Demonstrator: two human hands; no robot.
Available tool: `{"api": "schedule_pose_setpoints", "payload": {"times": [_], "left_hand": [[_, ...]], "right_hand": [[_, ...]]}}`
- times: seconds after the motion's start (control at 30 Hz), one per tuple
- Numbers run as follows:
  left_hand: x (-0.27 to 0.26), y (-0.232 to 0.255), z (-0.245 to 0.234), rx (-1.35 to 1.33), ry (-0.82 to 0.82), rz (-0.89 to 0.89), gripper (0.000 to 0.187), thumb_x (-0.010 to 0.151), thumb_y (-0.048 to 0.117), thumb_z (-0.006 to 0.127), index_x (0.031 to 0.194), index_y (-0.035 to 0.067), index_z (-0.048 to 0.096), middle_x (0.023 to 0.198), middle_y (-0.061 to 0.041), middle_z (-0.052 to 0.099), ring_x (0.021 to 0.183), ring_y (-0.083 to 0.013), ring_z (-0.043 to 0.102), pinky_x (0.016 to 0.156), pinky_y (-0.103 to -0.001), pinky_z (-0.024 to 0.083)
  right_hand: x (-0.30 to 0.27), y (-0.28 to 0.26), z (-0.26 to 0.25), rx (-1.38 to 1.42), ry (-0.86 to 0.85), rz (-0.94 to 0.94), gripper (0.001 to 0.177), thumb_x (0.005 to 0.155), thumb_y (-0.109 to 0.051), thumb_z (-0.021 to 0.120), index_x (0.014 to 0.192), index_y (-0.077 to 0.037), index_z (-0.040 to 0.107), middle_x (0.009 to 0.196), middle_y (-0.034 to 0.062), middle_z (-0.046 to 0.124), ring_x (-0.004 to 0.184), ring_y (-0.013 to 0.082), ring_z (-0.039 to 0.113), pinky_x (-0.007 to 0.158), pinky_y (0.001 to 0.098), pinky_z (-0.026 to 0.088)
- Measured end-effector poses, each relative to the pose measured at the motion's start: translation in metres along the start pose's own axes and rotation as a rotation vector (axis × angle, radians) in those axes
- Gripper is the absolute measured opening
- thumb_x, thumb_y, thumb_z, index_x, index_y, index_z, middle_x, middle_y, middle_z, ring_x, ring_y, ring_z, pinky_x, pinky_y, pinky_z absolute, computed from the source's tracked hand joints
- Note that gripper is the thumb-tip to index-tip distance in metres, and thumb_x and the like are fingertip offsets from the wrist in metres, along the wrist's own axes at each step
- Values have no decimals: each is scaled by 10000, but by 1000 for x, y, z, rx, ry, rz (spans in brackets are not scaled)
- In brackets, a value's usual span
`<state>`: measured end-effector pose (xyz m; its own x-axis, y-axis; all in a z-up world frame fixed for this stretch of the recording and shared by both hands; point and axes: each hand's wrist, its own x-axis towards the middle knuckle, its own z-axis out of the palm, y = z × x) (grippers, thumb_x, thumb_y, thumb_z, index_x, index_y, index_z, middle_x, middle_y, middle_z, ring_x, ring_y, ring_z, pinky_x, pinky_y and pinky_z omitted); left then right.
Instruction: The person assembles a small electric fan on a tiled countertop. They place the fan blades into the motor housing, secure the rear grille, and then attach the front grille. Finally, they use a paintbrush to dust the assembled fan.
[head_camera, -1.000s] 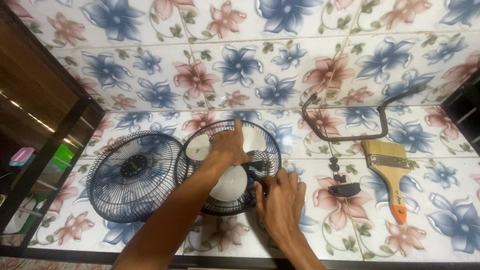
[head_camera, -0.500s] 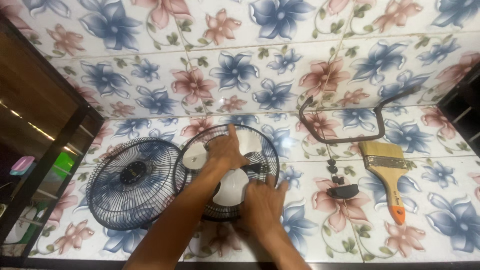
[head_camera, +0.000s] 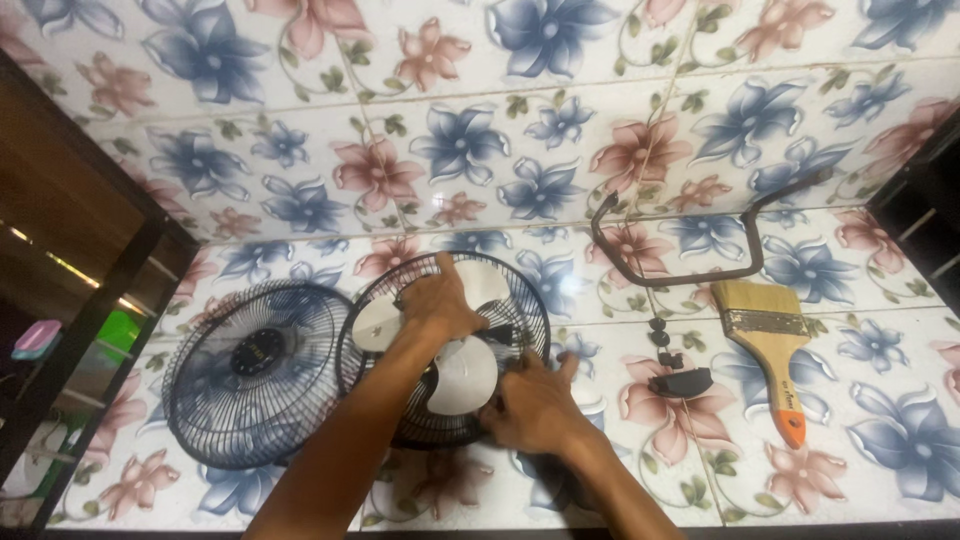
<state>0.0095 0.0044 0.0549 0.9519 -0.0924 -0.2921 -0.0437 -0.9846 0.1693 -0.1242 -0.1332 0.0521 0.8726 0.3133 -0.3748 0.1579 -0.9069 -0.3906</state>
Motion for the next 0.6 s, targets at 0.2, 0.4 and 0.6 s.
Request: {"api": "schedule_pose_setpoints", "payload": {"times": [0.2,0.4,0.6], "left_hand": [[0,0,-1,17,-14,7,1149,646,472,928,1410,-79,271,954,-143,720,893,-306,734,808,-390,585],[2,1,-2,85,-32,15,1112,636,506,930,1370,-46,303,972,-157,722,927,-320,728,843,-391,575],[7,-4,-3,102,-78,71,1107,641,539,904,1359,-59,309,1024,-159,733,975,-337,739,881,-387,580]], "right_hand": [[5,-2,8,213,54,16,367,781,-378,768,1079,-167,733,1087,107,696,1318,342,429,1023,860,75],[9,-27,42,359,286,191,395,721,-384,802,1050,-179,727,1024,30,724,1194,251,580,1051,750,236],[8,-19,44,383,392,36,306,683,-311,815,941,-151,785,1080,60,719,1156,271,590,998,794,165]]}}
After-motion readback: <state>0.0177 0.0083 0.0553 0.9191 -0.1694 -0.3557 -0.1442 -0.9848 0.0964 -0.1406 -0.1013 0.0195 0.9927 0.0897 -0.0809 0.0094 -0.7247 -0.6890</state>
